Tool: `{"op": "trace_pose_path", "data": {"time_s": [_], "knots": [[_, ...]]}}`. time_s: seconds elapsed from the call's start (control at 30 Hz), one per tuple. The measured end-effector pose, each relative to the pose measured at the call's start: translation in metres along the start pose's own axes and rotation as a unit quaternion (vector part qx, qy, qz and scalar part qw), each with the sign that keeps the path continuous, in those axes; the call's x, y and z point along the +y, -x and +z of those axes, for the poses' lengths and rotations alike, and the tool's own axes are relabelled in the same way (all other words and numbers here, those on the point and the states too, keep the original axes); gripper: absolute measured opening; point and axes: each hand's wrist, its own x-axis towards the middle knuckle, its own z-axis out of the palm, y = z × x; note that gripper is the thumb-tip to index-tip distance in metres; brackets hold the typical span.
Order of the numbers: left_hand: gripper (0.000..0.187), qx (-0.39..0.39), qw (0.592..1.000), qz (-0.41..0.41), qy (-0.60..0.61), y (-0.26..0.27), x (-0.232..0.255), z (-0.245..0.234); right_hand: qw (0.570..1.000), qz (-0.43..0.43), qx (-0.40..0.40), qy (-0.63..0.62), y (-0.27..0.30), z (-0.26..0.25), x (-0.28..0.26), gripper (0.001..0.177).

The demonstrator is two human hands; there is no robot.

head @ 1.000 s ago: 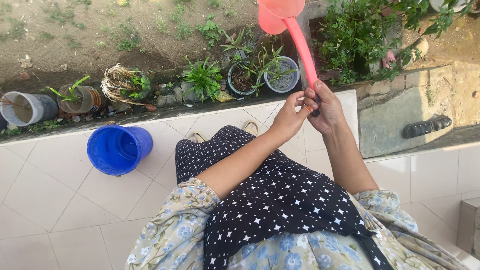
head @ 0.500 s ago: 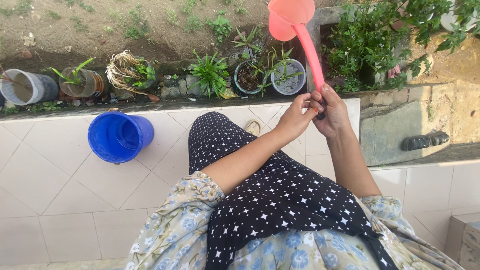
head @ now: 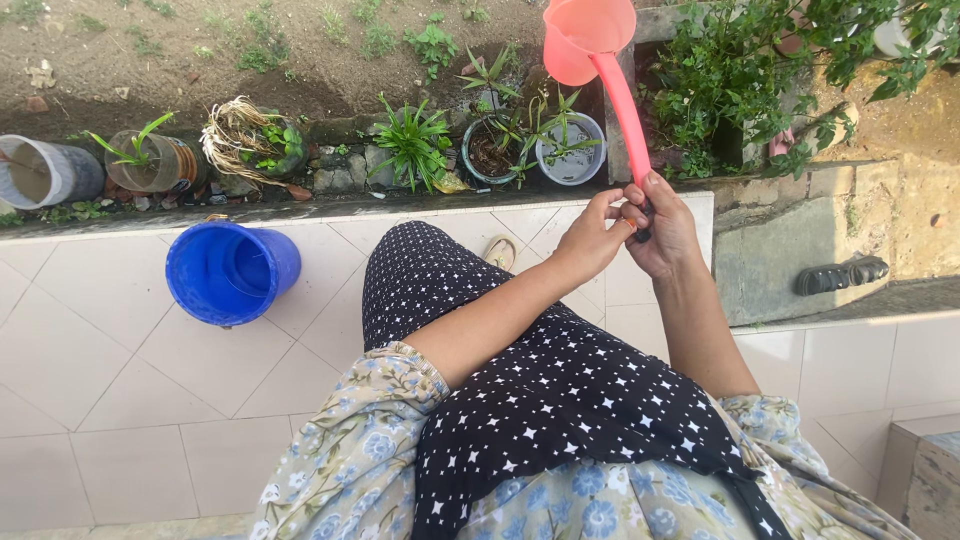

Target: The person pours water from a blue bucket onto various potted plants using a pink plastic ladle and then uses a pair of shears to prune stems and leaves from the plants.

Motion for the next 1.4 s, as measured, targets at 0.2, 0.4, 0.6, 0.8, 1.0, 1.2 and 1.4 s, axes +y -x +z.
{"op": "trace_pose_path", "data": {"time_s": [0.2,0.4,0.6,0.8,1.0,1.2,1.4], "knots": [[0.062,0.015,1.0,0.0,-0.004,-0.002,0.0,-0.002,1.0,0.007,-0.004,0.002,-0.005,0.0,0.001,0.011],[0.064,0.021,1.0,-0.009,0.007,0.0,0.0,-0.007,1.0,0.013,0.0,0.01,-0.008,0.003,0.004,0.011],[0.06,0.068,0.997,0.03,0.025,-0.004,-0.012,-0.012,0.999,0.033,-0.025,0.026,-0.017,0.019,0.007,0.011],[0.05,0.109,0.969,0.068,0.212,-0.01,-0.037,-0.033,0.991,0.084,-0.084,0.057,-0.033,0.061,0.019,0.012],[0.045,0.168,0.922,0.102,0.333,0.014,-0.016,-0.094,0.976,0.114,-0.163,0.094,-0.035,0.121,0.046,0.014],[0.046,0.235,0.893,0.033,0.382,0.056,0.016,-0.169,0.953,0.148,-0.229,0.134,-0.019,0.182,0.092,0.017],[0.045,0.301,0.854,0.147,0.397,0.082,-0.011,-0.259,0.924,0.196,-0.256,0.205,-0.012,0.256,0.149,0.025]]}}
